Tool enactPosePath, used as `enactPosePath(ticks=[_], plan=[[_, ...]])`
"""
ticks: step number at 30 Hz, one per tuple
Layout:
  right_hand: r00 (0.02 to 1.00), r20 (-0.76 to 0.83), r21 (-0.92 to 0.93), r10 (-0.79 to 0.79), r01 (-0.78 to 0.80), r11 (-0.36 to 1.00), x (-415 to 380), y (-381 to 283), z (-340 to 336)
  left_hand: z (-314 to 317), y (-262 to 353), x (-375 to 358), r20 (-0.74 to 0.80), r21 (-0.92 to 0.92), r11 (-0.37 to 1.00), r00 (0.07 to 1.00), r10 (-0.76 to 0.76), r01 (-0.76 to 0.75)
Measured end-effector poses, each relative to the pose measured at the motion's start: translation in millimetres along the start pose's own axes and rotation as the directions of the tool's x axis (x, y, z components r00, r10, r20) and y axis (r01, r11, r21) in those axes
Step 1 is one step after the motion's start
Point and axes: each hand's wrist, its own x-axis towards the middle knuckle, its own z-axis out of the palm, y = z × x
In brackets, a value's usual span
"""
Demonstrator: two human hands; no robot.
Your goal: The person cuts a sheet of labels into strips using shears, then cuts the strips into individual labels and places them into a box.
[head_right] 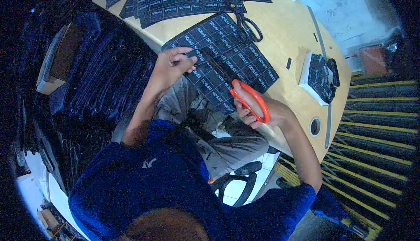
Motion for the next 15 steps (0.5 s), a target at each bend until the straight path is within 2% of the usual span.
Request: enactPosePath(ticks=[3, 8, 15], plan=[[0.996, 0.059, -0.010, -0.063, 0.064, 0.998, 2, -1, 2, -4, 1, -2, 0.011, -0.034, 0.999, 1.000, 0.020, -0.020], [0.997, 0.024, 0.002, -0.078, 0.078, 0.997, 3, 1, 8, -3, 2, -4, 0.029, -0.144, 0.989, 0.999, -0.039, 0.043], [0.996, -0.004, 0.018, -0.092, 0.093, 0.996, 2, -3, 9, -1, 9, -5, 0.019, -0.154, 0.986, 0.998, -0.058, 0.060]])
